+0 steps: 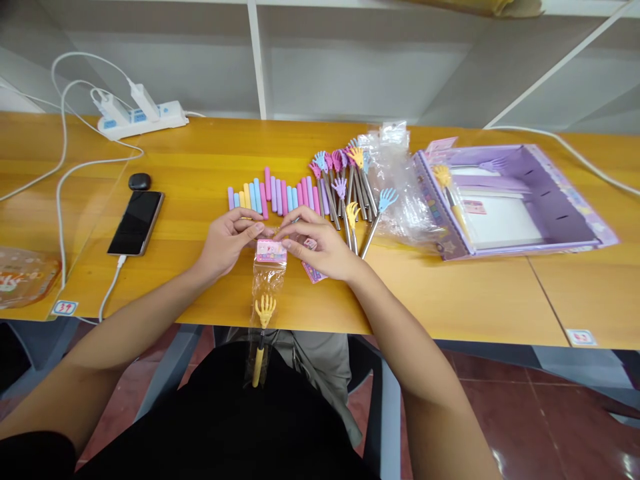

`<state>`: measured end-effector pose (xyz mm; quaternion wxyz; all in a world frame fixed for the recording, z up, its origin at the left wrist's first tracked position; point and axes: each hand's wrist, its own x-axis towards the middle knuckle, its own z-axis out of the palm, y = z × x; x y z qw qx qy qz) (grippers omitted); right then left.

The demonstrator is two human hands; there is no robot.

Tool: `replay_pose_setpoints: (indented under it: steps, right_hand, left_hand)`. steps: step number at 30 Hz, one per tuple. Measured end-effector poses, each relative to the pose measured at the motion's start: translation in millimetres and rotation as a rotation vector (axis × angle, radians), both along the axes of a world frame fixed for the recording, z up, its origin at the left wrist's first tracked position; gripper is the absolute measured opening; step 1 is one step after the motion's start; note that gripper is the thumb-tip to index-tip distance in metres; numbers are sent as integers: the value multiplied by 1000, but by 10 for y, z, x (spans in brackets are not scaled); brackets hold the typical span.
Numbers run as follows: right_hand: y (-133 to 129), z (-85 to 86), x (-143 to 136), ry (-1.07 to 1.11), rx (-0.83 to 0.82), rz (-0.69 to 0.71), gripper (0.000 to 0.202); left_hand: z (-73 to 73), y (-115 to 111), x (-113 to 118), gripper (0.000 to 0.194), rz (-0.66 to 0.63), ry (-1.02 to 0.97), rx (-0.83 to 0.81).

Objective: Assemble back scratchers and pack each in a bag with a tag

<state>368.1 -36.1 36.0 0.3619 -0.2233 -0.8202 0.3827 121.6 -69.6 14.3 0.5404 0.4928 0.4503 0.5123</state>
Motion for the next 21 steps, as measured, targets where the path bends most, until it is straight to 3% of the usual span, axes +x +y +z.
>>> replay_pose_setpoints:
  steps: [10,16,19,21]
  right_hand:
    - [-1,8,11,-49,-44,36,15]
    - [9,6,-11,29,-87,15,18]
    - [9,-3,-25,58,-106,-36,22]
    - [7,-12,-29,68,-115,-75,25]
  left_hand:
    - [-26,-6,-12,36,7,41,6]
    - [-5,0,-3,39,-21,-23,-2]
    - [23,8,-15,47,-138,-74,-84]
    - [41,6,-23,47,-281,13,-103]
